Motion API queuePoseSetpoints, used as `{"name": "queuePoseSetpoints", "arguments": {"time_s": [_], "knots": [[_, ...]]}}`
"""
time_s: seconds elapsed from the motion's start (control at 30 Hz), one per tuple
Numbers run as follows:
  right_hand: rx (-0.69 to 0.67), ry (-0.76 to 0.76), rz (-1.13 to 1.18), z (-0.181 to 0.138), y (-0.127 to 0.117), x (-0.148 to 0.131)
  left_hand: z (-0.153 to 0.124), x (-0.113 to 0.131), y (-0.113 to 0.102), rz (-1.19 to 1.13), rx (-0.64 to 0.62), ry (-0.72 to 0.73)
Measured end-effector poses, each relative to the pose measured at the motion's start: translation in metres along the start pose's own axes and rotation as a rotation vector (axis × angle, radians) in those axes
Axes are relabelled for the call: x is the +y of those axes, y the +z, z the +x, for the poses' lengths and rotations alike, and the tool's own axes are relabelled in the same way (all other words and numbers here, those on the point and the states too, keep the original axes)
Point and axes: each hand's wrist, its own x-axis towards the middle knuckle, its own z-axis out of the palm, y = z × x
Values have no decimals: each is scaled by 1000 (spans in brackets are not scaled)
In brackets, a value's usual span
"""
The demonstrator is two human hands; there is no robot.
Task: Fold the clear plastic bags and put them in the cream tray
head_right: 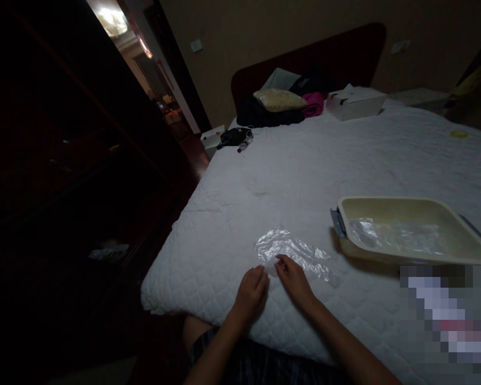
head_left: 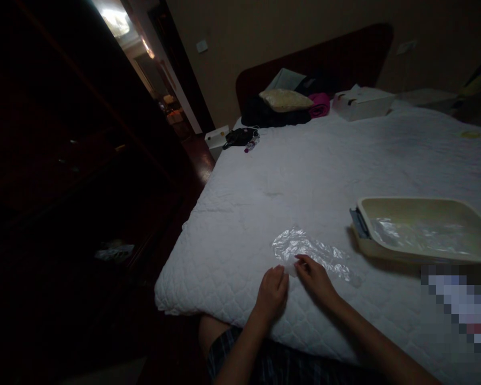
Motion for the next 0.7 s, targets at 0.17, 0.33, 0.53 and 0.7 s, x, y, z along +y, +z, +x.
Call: {"name": "queuePoseSetpoints", "arguments": {"time_s": [0.17,0.33,0.53,0.7], "knots": [[52,-79,-172,8,-5,3,13,8,4,9,-200,-48],[213,-73,-297,10,-37,8,14,8,7,36,-246,-69],[297,-125,-548,-6,-89,45,18,7,5,58,-265,-53],[197,-184,-620,-29,-111,68,27,8,3,63,-260,-49]]}}
